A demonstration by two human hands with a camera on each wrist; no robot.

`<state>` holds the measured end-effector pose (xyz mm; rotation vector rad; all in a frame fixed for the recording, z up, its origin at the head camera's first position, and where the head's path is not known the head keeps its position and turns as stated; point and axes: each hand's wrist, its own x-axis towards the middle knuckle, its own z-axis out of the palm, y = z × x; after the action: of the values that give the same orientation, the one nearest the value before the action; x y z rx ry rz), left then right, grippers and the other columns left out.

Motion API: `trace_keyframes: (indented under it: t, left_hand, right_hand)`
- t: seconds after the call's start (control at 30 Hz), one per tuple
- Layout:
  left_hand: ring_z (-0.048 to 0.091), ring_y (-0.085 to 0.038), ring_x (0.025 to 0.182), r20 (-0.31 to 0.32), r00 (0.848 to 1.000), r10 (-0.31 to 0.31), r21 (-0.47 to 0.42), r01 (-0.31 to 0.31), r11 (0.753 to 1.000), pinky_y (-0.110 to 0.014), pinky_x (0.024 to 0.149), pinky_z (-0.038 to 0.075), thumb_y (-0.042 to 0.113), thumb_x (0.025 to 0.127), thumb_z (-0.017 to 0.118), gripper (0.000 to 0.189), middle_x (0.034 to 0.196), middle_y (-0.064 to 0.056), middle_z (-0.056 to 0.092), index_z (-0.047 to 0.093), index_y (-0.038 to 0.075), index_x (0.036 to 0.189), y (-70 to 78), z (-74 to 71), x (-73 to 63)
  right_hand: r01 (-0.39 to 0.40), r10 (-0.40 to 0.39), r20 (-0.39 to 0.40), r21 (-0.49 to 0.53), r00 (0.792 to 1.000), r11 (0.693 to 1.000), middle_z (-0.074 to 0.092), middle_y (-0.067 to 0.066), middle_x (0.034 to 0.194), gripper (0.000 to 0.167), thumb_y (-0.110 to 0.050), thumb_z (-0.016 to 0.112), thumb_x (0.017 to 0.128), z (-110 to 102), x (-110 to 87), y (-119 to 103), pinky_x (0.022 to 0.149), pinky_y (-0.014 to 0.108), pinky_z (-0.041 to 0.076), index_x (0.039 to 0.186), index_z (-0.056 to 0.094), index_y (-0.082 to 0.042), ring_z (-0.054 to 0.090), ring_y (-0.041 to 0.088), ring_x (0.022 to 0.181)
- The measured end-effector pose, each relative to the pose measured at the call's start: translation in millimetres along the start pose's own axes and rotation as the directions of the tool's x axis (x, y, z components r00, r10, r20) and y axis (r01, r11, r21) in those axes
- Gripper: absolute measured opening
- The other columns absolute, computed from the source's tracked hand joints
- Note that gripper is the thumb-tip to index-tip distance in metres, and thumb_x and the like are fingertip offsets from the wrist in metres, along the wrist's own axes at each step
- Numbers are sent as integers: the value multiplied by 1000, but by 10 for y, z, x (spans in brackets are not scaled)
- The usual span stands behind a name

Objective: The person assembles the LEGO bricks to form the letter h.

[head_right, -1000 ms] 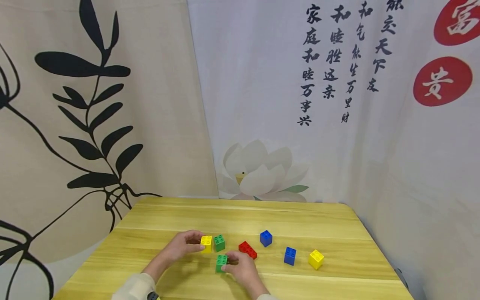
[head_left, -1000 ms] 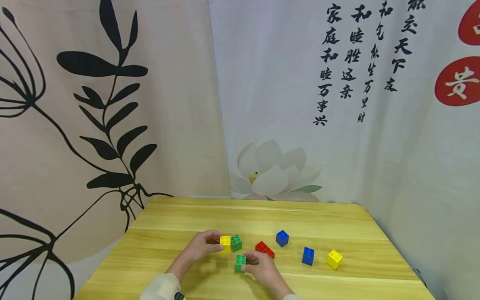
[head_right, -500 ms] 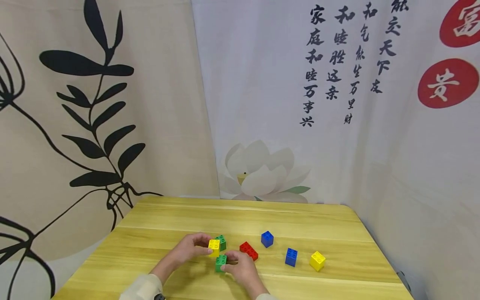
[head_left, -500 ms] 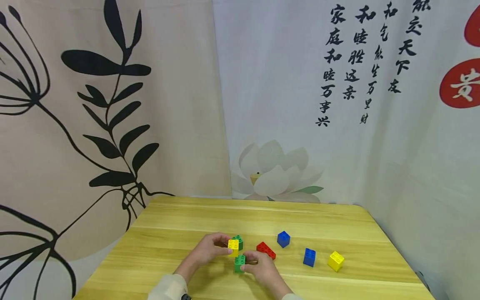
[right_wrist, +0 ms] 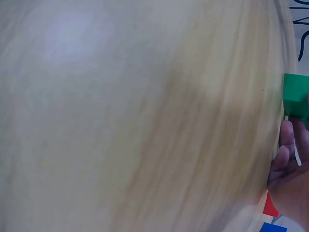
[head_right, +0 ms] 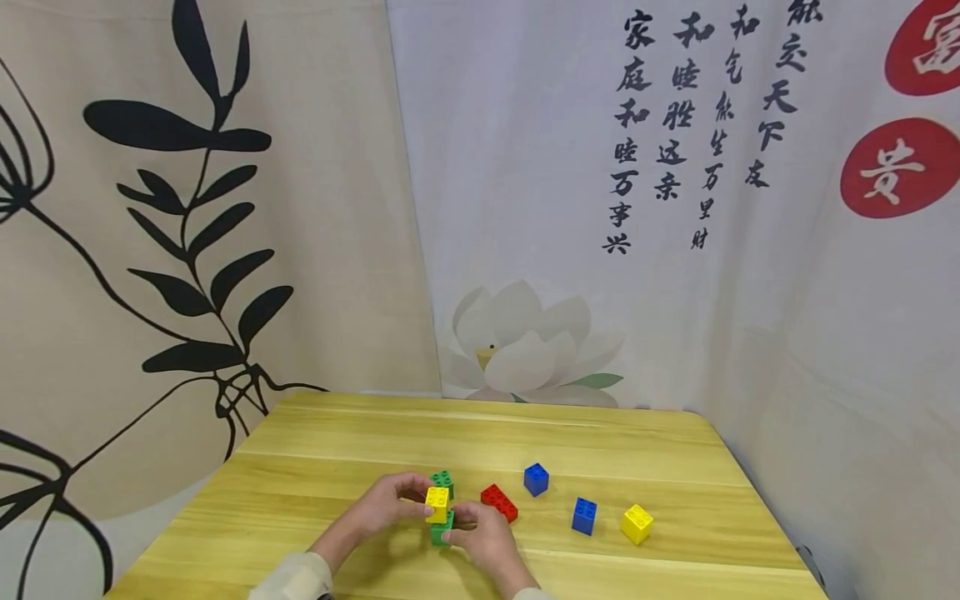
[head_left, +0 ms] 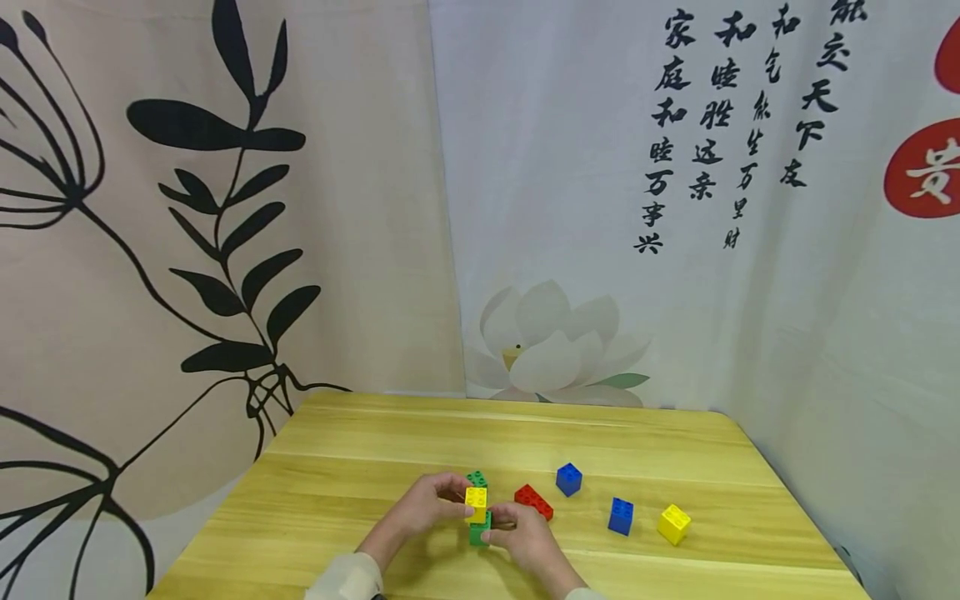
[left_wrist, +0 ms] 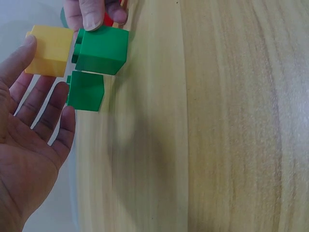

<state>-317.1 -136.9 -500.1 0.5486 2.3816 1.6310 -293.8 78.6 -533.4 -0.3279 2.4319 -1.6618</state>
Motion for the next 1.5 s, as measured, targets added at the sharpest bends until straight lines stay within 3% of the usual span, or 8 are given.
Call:
trace_keyframes:
  t: [0.7,0.97,1.2,1.5]
  left_hand:
    - [60,-23,93,33,999,18,-4,-18,1000,-38,80,51,14,88,77,26,101,-6,67,69,8,112,-12,77,-17]
    - [59,-22,98,20,1000,-17,-5,17,1000,-42,84,51,25,89,76,31,108,-1,67,69,11,115,-68,91,-44]
    - [58,-21,98,5,1000,-19,38,19,999,-45,85,49,32,90,75,31,107,1,67,70,14,114,-61,79,-38]
    - [57,-21,93,2,1000,7,109,-7,994,-39,77,48,30,90,74,24,98,1,67,72,18,111,-3,116,-53]
  right_hand:
    - [31,-32,-14,-34,999,999,71,2,105,34,-11,80,83,20,19,44,83,47,53,116,70,-8,64,21,96]
    - [29,-29,-3,-23,1000,999,72,2,105,34,-12,79,84,28,2,57,83,47,53,116,70,-7,64,21,95]
    - [50,-51,-5,-38,999,998,72,3,107,36,-16,79,85,16,1,63,84,47,53,118,70,-8,64,21,97]
    - [95,-95,-14,-50,995,994,73,5,107,35,-17,80,84,30,-16,71,85,48,53,117,72,-8,66,23,98]
